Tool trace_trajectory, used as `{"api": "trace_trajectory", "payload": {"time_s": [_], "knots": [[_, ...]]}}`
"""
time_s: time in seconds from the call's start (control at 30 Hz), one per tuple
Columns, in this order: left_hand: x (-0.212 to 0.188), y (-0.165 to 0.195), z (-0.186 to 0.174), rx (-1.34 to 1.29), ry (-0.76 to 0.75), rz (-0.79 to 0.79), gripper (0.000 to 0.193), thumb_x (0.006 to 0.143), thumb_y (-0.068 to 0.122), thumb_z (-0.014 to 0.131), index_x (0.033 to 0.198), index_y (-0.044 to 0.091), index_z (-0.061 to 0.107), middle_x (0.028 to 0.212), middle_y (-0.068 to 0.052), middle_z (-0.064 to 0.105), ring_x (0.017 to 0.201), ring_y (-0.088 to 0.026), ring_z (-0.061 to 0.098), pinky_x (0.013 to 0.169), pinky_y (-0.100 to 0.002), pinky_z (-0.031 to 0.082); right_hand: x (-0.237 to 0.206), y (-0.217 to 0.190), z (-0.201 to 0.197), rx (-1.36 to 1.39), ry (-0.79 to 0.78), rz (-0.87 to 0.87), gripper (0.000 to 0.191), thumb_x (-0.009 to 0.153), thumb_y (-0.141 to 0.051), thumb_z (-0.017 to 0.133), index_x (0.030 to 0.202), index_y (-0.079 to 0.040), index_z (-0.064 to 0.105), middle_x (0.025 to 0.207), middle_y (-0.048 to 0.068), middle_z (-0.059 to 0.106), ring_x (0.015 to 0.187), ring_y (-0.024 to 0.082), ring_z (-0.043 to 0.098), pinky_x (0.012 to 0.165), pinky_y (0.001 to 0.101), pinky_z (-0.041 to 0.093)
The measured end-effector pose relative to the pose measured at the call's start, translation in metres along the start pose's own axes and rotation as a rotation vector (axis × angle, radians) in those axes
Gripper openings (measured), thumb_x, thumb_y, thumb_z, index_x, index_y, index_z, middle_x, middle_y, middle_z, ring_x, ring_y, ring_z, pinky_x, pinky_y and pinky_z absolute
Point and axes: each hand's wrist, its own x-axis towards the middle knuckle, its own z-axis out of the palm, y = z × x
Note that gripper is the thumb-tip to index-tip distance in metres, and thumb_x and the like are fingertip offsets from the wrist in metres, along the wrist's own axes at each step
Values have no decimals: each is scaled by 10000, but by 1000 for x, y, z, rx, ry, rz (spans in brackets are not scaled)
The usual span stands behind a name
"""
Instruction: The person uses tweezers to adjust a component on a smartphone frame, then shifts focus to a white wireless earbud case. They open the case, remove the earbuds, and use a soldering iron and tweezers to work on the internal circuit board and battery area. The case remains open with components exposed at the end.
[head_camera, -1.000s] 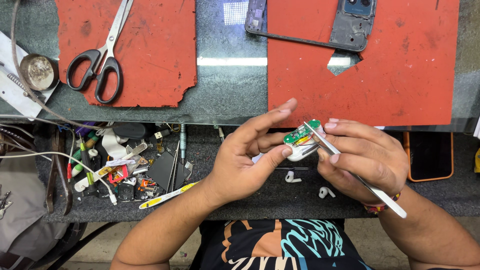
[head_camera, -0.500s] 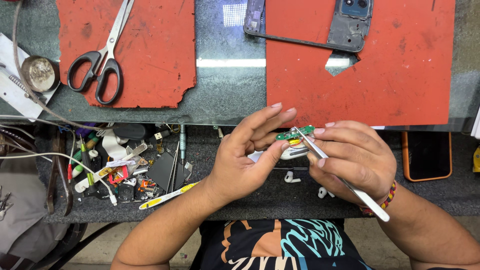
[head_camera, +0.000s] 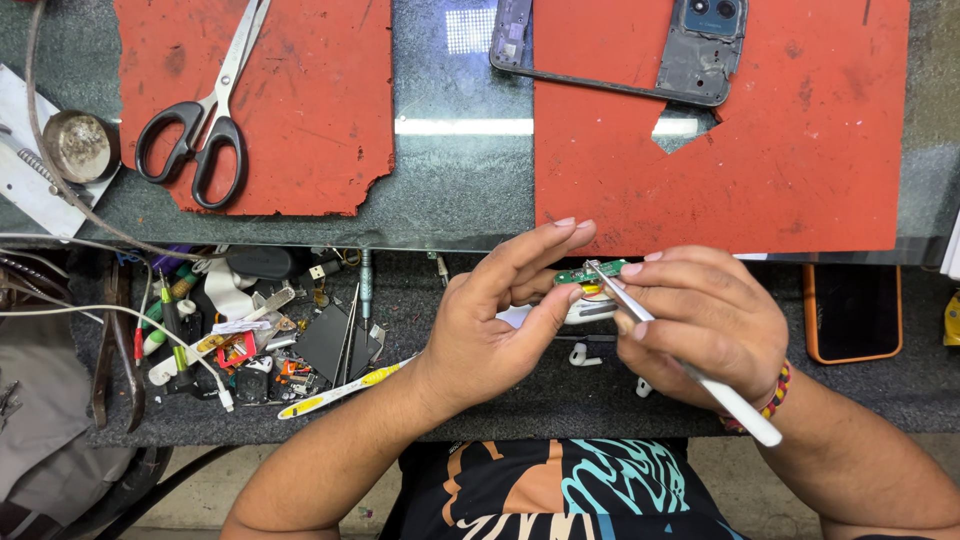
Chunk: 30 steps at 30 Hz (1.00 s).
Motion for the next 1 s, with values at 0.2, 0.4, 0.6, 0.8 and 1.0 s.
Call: {"api": "trace_trajectory", "payload": {"time_s": [0.2,0.4,0.6,0.8,1.0], "knots": [[1,3,1,-53,-18,-13,518,1064,-66,587,1541,18,405,1567,-227,541,1465,-285,556,1170,-355,572,0,0,-1,59,15,29,341,882,-65,779,1065,-102,494,930,120,733,997,291,743,917,491,646],[1,6,0,-62,-26,-27,521,1057,-68,586,1536,18,403,1564,-229,538,1481,-289,536,1156,-357,564,1,0,-2,55,33,-1,333,883,-58,775,1043,-100,486,911,136,728,983,300,745,923,505,656],[1,7,2,-162,-20,-74,524,1053,-78,579,1537,18,404,1571,-233,530,1470,-277,546,1144,-351,584,2,-1,-4,82,35,5,346,885,-58,767,1049,-92,465,900,145,726,982,306,749,914,511,665],[1,8,2,-258,-25,-133,548,1043,-86,583,1545,25,393,1581,-232,519,1377,-254,608,1084,-327,593,3,-3,-5,130,51,50,343,892,-56,744,1050,-95,443,876,134,717,954,308,749,887,493,662],[0,6,1,-128,-38,-69,547,1048,-80,582,1552,22,393,1575,-225,537,1407,-233,601,1103,-324,594,3,-4,-5,36,7,-26,343,882,-46,778,1040,-115,481,891,104,728,958,276,744,910,480,659]]}}
